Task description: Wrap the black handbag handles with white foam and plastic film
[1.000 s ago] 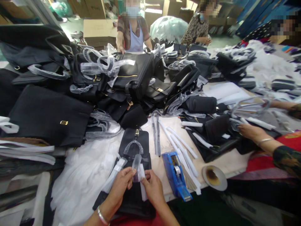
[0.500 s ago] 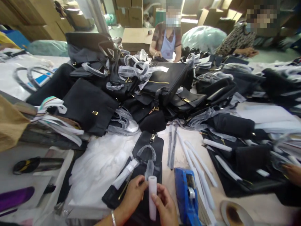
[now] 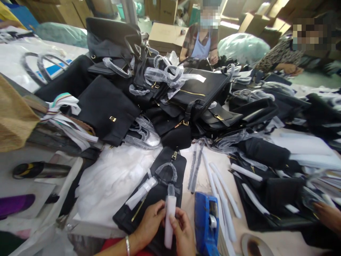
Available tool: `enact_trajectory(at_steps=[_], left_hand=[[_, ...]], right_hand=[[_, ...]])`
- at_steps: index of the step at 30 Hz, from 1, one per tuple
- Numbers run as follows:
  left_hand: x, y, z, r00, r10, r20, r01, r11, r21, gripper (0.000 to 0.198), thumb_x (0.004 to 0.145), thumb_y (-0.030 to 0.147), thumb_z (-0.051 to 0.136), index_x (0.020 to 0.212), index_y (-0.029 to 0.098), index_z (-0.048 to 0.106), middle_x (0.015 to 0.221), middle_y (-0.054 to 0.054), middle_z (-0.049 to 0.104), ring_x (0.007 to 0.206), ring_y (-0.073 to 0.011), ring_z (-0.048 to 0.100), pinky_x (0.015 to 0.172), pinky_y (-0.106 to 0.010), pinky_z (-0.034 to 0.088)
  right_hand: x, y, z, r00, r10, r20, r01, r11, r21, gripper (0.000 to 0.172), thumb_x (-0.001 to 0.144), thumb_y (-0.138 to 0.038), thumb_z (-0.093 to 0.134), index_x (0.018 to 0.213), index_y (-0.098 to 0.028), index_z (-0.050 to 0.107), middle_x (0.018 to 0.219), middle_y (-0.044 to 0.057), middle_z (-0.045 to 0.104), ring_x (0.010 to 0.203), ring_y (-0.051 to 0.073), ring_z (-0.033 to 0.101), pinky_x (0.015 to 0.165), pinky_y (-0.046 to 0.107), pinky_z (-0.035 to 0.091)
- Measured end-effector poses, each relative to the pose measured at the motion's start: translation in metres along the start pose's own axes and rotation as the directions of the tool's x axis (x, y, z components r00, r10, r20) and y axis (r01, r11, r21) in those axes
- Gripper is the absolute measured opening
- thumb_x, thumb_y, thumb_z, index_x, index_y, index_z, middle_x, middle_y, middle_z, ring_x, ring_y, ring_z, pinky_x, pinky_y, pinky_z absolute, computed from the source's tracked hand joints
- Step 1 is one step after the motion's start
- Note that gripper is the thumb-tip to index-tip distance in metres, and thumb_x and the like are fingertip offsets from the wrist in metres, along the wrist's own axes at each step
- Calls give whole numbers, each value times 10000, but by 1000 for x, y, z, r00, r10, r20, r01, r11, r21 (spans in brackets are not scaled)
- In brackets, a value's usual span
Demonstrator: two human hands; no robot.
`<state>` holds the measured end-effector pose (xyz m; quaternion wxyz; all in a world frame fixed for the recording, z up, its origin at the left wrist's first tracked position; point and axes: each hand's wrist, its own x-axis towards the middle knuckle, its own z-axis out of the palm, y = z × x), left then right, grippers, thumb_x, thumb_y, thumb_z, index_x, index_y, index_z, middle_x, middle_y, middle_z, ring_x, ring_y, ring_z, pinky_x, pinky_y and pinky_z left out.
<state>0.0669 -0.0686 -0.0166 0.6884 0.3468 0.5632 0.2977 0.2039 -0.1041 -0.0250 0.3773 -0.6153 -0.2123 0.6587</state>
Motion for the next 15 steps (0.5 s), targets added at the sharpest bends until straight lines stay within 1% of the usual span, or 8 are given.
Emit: enact_trajectory(at_steps=[3, 6, 10, 15], left_hand=[[2, 0, 1, 1000, -18, -8, 18, 1000, -25, 326, 867, 464, 571, 792, 155, 638, 778, -24, 632, 757, -186, 556, 663, -255, 419], [5, -6, 0, 997, -72, -7, 72, 997, -34, 310, 835, 459, 595, 785, 157, 643, 774, -27, 629, 747, -192, 550, 657, -260, 407], [7, -14, -2, 996, -87, 13, 87, 996, 9, 274, 839, 421, 575, 815, 163, 666, 780, -32, 632, 734, -194, 546, 645, -263, 391], [7, -18, -4, 993, -108, 44, 107, 994, 12, 259, 866, 378, 527, 828, 158, 660, 768, -26, 615, 709, -180, 525, 627, -262, 375]], right_hand=[[2, 1, 0, 999, 10, -34, -11, 999, -42, 440, 712, -546, 740, 971, -199, 666, 827, 55, 712, 731, 213, 649, 660, 287, 521], [3, 3, 0, 999, -3, -36, 1, 997, -72, 434, 739, -566, 710, 964, -200, 648, 841, 53, 710, 776, 218, 653, 684, 284, 523], [2, 4, 4, 997, -26, -70, 20, 997, -76, 434, 739, -576, 705, 945, -200, 635, 861, 53, 718, 790, 224, 668, 675, 283, 528], [-1, 6, 9, 986, 11, -165, -24, 996, -81, 473, 728, -596, 704, 974, -200, 625, 811, 37, 721, 747, 222, 679, 630, 275, 521]])
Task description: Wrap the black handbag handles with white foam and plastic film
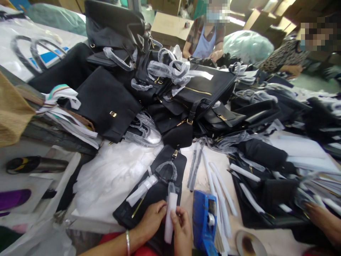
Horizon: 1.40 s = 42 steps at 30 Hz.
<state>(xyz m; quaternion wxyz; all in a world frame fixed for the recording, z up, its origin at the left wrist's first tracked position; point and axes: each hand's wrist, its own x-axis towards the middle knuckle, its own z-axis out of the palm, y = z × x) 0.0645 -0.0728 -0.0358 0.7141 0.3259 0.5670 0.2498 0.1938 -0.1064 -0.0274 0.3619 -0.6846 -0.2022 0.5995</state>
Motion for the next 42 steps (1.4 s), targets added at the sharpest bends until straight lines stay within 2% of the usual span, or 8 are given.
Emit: enact_trajectory(at_steps=[6, 9, 17, 21, 26, 34, 38, 42], left_hand=[[-2, 0, -2, 998, -27, 53, 29, 999, -27, 308, 884, 445, 509, 824, 162, 616, 799, -35, 623, 735, -191, 555, 664, -282, 418], [-6, 3, -4, 995, -40, 87, 45, 998, -48, 308, 885, 465, 514, 857, 170, 599, 821, -31, 619, 773, -196, 574, 697, -289, 441], [-17, 19, -4, 968, -69, 240, 117, 975, -191, 336, 844, 468, 625, 954, 150, 617, 875, -38, 613, 823, -189, 581, 760, -307, 477], [-17, 21, -3, 966, -122, 227, 158, 977, -146, 430, 828, 546, 613, 968, 139, 609, 837, -34, 600, 761, -179, 574, 703, -295, 461], [-19, 27, -1, 966, -142, 216, 153, 987, -37, 479, 853, 584, 534, 964, 122, 594, 780, -18, 557, 705, -161, 527, 624, -275, 412], [-16, 14, -3, 975, -125, 182, 116, 991, 61, 433, 876, 557, 510, 872, 133, 597, 717, 20, 504, 635, -122, 430, 574, -250, 333], [-16, 14, -3, 975, -117, 190, 107, 993, 58, 497, 843, 610, 530, 885, 121, 609, 749, -2, 544, 667, -140, 479, 603, -264, 371], [-19, 16, -3, 978, -125, 166, 126, 992, 4, 562, 788, 694, 546, 802, 135, 588, 734, -12, 562, 664, -141, 508, 626, -268, 403]], right_hand=[[-2, -4, 7, 996, 44, -78, -37, 995, 89, 455, 711, -563, 727, 961, -199, 618, 811, 29, 721, 710, 205, 668, 630, 277, 521], [-3, -7, 10, 992, 49, -117, -35, 993, 113, 431, 718, -547, 723, 949, -200, 615, 732, 4, 693, 656, 182, 635, 584, 253, 487], [-5, -6, 3, 986, -39, -160, 32, 998, -49, 429, 774, -574, 661, 969, -198, 596, 823, 23, 692, 769, 203, 653, 677, 277, 510], [-5, -13, 0, 991, -46, -123, 37, 997, -75, 473, 768, -590, 656, 1018, -192, 601, 917, 54, 716, 835, 227, 674, 714, 298, 530], [-4, -28, -6, 997, -59, -50, 49, 982, -184, 493, 797, -586, 620, 1081, -182, 617, 1076, 95, 715, 1027, 262, 657, 866, 327, 514], [-7, -21, -2, 993, -114, -28, 101, 949, -300, 463, 870, -603, 490, 1073, -202, 602, 1027, 72, 704, 942, 238, 658, 809, 308, 500], [-5, -12, -1, 993, -106, -49, 83, 935, -345, 497, 855, -648, 467, 1029, -198, 585, 983, 77, 695, 902, 242, 653, 785, 317, 500], [-6, -6, 1, 986, -148, -72, 111, 919, -379, 472, 873, -641, 441, 999, -206, 574, 950, 70, 686, 868, 234, 645, 777, 316, 492]])
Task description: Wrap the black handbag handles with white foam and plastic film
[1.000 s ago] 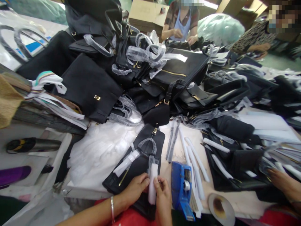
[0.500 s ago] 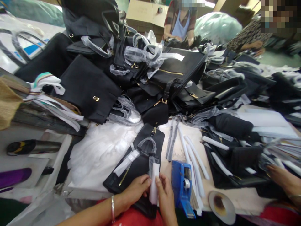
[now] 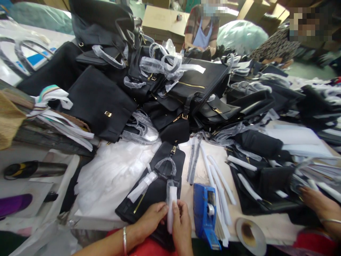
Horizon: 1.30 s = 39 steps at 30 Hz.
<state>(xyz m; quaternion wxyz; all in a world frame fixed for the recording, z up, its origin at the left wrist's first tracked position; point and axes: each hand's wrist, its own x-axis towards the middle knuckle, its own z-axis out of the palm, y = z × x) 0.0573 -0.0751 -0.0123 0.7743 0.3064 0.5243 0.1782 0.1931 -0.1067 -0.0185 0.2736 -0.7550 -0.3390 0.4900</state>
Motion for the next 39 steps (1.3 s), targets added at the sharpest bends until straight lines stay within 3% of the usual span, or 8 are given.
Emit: enact_trajectory(at_steps=[6, 11, 18, 22, 28, 34, 39], left_hand=[[2, -6, 1, 995, -94, -20, 93, 994, -55, 619, 780, 776, 458, 815, 164, 546, 488, 39, 508, 401, -104, 421, 425, -225, 300], [6, -8, 3, 989, -136, -53, 129, 984, -124, 607, 746, 770, 509, 788, 166, 546, 441, 44, 501, 347, -86, 414, 379, -198, 276], [10, 0, 5, 985, -171, -19, 167, 975, -146, 428, 774, 603, 573, 780, 179, 516, 495, 12, 574, 395, -124, 547, 384, -199, 388], [9, 1, 5, 989, -149, 2, 148, 981, -128, 361, 768, 523, 588, 806, 172, 514, 510, -9, 606, 419, -149, 600, 375, -197, 409], [8, -6, 10, 996, -89, 16, 90, 993, -73, 473, 787, 595, 558, 930, 145, 543, 536, -22, 634, 415, -163, 621, 354, -198, 418], [8, -16, 10, 999, -40, -11, 40, 999, 0, 441, 792, 602, 538, 849, 165, 514, 472, 2, 590, 387, -169, 598, 351, -219, 432], [7, -15, 12, 999, -9, -33, 11, 999, 47, 424, 807, 606, 495, 799, 182, 494, 470, 6, 574, 367, -149, 556, 350, -220, 414]], right_hand=[[-3, 10, -2, 999, -39, 38, 39, 999, 0, 444, 898, -612, 428, 1033, -215, 575, 989, 62, 678, 914, 223, 633, 804, 297, 488], [-2, 20, 0, 995, -95, 29, 95, 995, 18, 400, 900, -577, 458, 1008, -217, 597, 983, 55, 685, 926, 219, 634, 817, 288, 493], [-4, 21, 1, 997, -75, -5, 74, 997, -18, 413, 910, -581, 438, 1013, -217, 604, 986, 58, 687, 942, 225, 640, 825, 299, 488], [-7, 16, 2, 994, -82, -65, 81, 996, -28, 426, 902, -592, 444, 1009, -211, 603, 1003, 66, 681, 971, 234, 630, 837, 307, 472], [-11, 2, 7, 984, -110, -140, 110, 994, -4, 416, 907, -589, 432, 997, -210, 576, 1051, 73, 659, 1032, 234, 602, 920, 320, 429], [-11, 0, 14, 989, -51, -138, 47, 998, -35, 445, 909, -621, 388, 990, -218, 559, 1018, 96, 679, 964, 262, 650, 836, 339, 460], [-9, 4, 23, 970, -101, -222, 95, 995, -35, 485, 932, -593, 372, 1139, -190, 543, 1189, 149, 652, 1110, 280, 630, 918, 366, 458]])
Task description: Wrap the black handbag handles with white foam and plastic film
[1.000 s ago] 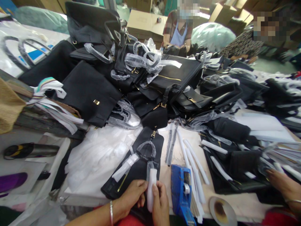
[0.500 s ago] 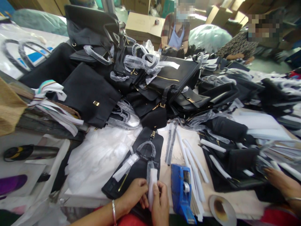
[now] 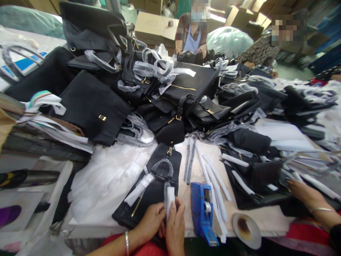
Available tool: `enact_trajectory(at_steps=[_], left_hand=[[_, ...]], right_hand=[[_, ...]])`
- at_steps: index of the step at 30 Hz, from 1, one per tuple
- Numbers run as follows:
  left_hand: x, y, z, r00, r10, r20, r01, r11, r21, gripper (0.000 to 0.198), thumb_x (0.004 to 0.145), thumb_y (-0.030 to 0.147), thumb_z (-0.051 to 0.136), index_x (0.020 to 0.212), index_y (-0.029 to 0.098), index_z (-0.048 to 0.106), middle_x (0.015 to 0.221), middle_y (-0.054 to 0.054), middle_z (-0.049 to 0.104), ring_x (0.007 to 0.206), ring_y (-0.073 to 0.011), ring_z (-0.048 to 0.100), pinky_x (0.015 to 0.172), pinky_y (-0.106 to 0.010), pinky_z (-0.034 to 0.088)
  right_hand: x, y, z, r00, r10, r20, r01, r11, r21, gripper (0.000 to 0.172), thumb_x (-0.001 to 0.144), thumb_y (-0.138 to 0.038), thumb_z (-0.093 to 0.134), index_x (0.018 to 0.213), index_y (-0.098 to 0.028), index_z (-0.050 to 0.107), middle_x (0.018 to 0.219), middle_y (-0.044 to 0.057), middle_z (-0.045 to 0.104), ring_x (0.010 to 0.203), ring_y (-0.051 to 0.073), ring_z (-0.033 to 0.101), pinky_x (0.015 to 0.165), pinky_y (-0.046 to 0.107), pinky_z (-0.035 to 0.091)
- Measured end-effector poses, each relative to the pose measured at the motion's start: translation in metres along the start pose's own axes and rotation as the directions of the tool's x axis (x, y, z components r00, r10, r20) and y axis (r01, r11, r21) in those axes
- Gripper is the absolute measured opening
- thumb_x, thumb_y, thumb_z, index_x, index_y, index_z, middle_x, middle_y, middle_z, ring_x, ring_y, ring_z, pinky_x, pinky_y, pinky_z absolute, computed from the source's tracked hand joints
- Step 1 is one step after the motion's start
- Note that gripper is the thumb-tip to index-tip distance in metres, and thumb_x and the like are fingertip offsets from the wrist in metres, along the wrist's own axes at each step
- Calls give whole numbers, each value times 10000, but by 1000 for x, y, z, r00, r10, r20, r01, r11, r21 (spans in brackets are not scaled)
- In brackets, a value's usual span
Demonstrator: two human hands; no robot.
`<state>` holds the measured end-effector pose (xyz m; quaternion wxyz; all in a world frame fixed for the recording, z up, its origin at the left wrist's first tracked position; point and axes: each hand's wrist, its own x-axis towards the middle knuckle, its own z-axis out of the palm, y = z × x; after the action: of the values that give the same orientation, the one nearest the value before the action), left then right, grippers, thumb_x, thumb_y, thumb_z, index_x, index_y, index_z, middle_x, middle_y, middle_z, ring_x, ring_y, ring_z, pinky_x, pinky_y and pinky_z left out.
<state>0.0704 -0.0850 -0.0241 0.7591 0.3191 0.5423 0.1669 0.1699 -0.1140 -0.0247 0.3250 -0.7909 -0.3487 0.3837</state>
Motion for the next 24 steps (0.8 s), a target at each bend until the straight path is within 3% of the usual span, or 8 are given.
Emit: enact_trajectory(at_steps=[4, 11, 16, 24], left_hand=[[1, 1, 3, 999, 4, -34, -3, 1000, 31, 458, 789, 644, 494, 758, 188, 492, 471, 17, 548, 345, -133, 516, 344, -222, 395], [-2, 3, 2, 999, 16, -52, -13, 998, 60, 550, 779, 728, 492, 714, 183, 523, 420, 46, 470, 318, -90, 391, 332, -196, 260], [-5, 4, 2, 999, 11, -52, -9, 999, 46, 627, 797, 782, 419, 728, 172, 544, 421, 21, 504, 350, -115, 440, 371, -215, 312], [-4, 4, 6, 998, 42, -45, -41, 999, 12, 583, 817, 722, 493, 829, 149, 595, 521, 2, 584, 450, -150, 536, 457, -248, 396]], right_hand=[[2, 3, 5, 998, -63, -13, 63, 998, -6, 479, 948, -558, 357, 1152, -175, 559, 1206, 162, 645, 1140, 280, 613, 939, 370, 447], [3, 1, 6, 999, 43, 17, -43, 999, -8, 487, 942, -566, 354, 1179, -178, 531, 1193, 156, 647, 1116, 292, 618, 933, 371, 440], [3, -5, 0, 994, 88, 58, -91, 995, 36, 448, 941, -559, 371, 1166, -207, 534, 1192, 122, 646, 1132, 275, 603, 953, 357, 427], [13, -8, -13, 984, 153, 91, -158, 986, 48, 433, 903, -598, 427, 1028, -218, 594, 1076, 76, 673, 1062, 244, 617, 918, 314, 448]])
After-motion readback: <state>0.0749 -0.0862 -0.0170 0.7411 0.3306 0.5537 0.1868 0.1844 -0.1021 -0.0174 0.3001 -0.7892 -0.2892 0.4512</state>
